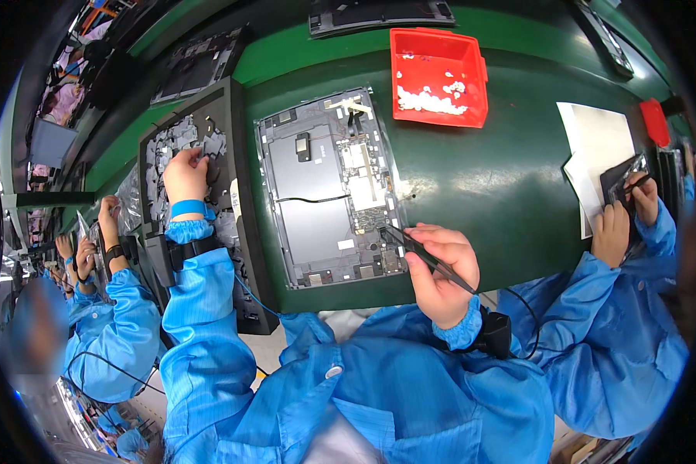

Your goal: The person assembles electronic components into a laptop chassis by hand, placing circuit boards and other components from a red bin and a tray into the chassis. The person uses tweezers and a stylus tool to precisely position the components.

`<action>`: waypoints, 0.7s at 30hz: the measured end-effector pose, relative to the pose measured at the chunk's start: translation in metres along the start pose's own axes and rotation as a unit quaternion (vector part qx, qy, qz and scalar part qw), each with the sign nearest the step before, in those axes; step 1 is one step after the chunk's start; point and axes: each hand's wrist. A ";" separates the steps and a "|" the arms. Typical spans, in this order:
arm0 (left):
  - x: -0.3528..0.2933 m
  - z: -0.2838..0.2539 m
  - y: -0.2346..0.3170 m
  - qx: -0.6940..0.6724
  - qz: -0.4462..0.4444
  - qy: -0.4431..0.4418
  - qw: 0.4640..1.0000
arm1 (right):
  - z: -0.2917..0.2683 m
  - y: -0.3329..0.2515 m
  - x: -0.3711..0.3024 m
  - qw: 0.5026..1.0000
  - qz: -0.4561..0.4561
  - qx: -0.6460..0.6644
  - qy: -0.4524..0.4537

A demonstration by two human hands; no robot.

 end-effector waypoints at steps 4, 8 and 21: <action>-0.007 -0.007 0.015 0.098 0.005 0.058 0.993 | -0.001 -0.004 0.001 1.000 -0.014 0.005 -0.003; -0.026 -0.048 0.045 -0.041 0.036 0.158 0.986 | -0.006 -0.011 0.006 0.998 -0.053 0.005 0.015; -0.063 -0.109 0.141 -0.576 -0.008 -0.081 0.814 | 0.007 -0.001 0.061 0.997 0.007 0.033 0.068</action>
Point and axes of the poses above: each hand's wrist, its own x-axis towards the middle knuckle, its own z-axis out of the palm, y = z × x
